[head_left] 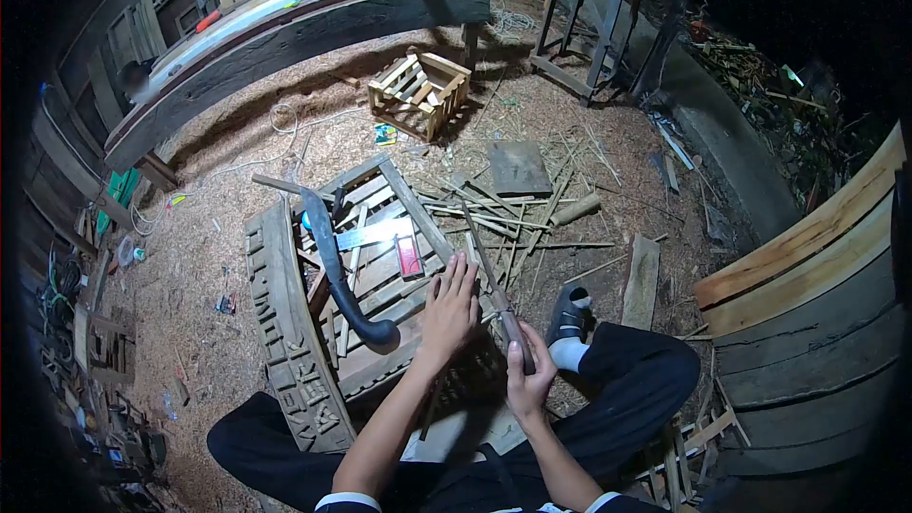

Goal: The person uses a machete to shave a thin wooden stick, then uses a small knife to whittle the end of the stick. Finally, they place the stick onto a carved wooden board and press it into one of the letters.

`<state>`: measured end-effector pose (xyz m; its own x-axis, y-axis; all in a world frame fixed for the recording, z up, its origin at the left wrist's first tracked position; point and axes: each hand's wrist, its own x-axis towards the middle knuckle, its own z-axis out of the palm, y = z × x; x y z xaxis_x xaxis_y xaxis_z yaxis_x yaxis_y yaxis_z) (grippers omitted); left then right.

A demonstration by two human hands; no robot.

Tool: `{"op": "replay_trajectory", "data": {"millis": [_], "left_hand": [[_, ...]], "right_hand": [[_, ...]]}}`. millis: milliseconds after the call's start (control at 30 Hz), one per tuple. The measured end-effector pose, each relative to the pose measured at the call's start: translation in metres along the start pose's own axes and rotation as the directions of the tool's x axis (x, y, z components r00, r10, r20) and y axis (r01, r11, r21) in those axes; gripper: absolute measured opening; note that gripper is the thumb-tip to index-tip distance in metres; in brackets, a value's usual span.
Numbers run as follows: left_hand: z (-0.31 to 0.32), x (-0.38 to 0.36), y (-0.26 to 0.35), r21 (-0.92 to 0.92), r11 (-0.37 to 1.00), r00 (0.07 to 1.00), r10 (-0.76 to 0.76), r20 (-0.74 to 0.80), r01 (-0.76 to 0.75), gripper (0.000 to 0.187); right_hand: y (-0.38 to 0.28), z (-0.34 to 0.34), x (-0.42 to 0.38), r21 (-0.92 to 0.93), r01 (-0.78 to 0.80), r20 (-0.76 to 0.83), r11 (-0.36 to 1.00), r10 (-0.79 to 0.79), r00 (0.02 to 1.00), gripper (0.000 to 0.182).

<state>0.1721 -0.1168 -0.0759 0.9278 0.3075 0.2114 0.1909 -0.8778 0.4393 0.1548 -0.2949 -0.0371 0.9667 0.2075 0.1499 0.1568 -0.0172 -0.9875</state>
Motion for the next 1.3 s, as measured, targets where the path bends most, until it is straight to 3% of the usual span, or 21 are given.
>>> {"op": "replay_trajectory", "data": {"millis": [67,133,467,667,767,833,867,933,1000,1067,1300], "left_hand": [[0.005,0.0,-0.003,0.071,0.997,0.997,0.047,-0.053,-0.043,0.069],[0.003,0.0,-0.002,0.082,0.996,0.998,0.042,-0.042,-0.038,0.069],[0.001,0.0,0.0,0.107,0.993,0.998,0.048,-0.048,-0.042,0.07],[0.004,0.0,0.0,0.118,0.992,0.998,0.038,-0.042,-0.033,0.07],[0.006,-0.001,-0.001,0.139,0.99,0.998,0.044,-0.051,-0.037,0.07],[0.007,0.0,-0.002,0.129,0.991,0.997,0.048,-0.053,-0.041,0.07],[0.007,0.0,-0.003,0.122,0.992,0.997,0.049,-0.058,-0.042,0.069],[0.007,0.0,-0.003,0.105,0.994,0.998,0.039,-0.053,-0.033,0.07],[0.006,-0.001,-0.003,0.087,0.996,0.998,0.032,-0.047,-0.028,0.071],[0.004,0.0,-0.001,0.088,0.996,0.998,0.032,-0.054,-0.027,0.071],[0.008,-0.001,-0.002,0.138,0.989,0.997,0.053,-0.051,-0.046,0.071]], "right_hand": [[0.002,0.001,-0.002,0.022,-0.018,-0.011,1.0,0.018,1.0,0.045],[0.004,0.002,-0.003,-0.012,0.04,-0.011,0.999,-0.041,0.999,0.045],[0.004,0.005,-0.004,-0.051,0.033,-0.016,0.998,-0.034,0.999,0.043],[-0.003,0.002,-0.004,-0.041,-0.022,0.014,0.999,0.022,1.0,0.042],[-0.006,-0.001,0.003,-0.147,-0.094,0.11,0.985,0.11,0.988,0.042],[-0.009,0.003,0.011,-0.354,0.144,0.154,0.924,-0.095,0.984,0.044],[-0.013,0.005,0.013,-0.353,0.144,0.155,0.924,-0.094,0.983,0.044],[-0.027,0.008,0.012,-0.385,-0.017,0.241,0.923,0.118,0.963,0.048],[-0.025,0.005,0.016,-0.389,-0.047,0.228,0.92,0.145,0.963,0.048],[-0.026,0.002,0.023,-0.284,0.009,0.208,0.959,0.053,0.977,0.046],[-0.02,-0.001,0.024,-0.302,0.031,0.205,0.953,0.033,0.978,0.045]]}}
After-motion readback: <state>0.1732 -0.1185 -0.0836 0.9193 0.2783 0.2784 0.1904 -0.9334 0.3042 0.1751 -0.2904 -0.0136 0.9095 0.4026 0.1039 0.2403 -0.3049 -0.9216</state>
